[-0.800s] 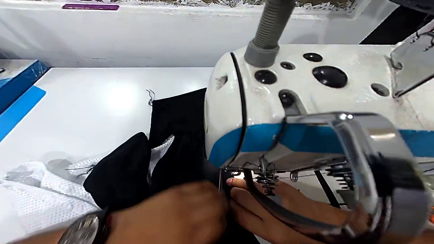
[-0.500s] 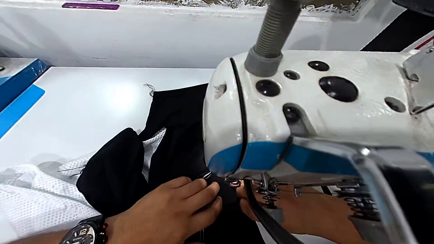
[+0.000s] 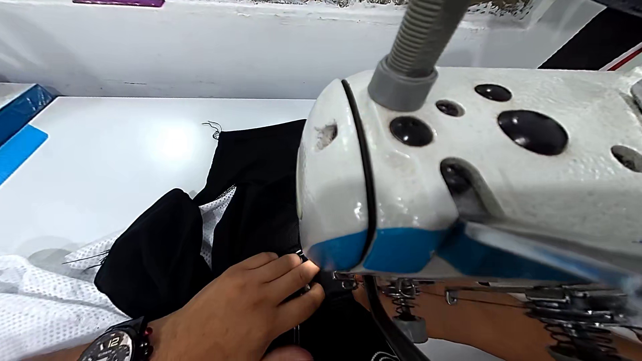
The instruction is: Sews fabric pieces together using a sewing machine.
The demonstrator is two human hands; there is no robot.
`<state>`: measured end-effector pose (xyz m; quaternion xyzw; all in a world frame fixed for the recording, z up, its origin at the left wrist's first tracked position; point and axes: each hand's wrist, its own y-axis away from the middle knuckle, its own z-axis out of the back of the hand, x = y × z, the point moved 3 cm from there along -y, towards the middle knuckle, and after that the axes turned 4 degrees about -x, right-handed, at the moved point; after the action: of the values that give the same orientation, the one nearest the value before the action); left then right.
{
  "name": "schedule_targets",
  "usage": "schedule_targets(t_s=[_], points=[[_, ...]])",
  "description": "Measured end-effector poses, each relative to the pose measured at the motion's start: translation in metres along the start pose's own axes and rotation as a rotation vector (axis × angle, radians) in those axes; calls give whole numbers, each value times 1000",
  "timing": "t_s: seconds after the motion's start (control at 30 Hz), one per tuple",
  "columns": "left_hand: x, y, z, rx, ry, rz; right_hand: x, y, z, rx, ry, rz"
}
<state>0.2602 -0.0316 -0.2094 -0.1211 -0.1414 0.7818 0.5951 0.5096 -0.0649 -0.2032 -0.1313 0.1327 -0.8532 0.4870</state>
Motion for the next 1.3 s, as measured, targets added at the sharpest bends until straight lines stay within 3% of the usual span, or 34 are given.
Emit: schedule_targets(t_s=[0.53,0.8,0.97,1.07,1.13,1.3], points=[[13,-4,0,-17,44,37,-3,-5,-4,-70,101,-87],[11,-6,0,8,9,36,-6,-4,-11,-6,114,-216],[7,-5,-1,31,-9,77,-31,18,-50,-11,54,-82],[12,-7,-1,54,33,101,-14,3,-18,107,-20,-233],[22,-9,-1,47,105,83,1,-4,-4,128,-31,-299],[64,-25,1,23,336,-111,20,1,-26,81,140,-257]])
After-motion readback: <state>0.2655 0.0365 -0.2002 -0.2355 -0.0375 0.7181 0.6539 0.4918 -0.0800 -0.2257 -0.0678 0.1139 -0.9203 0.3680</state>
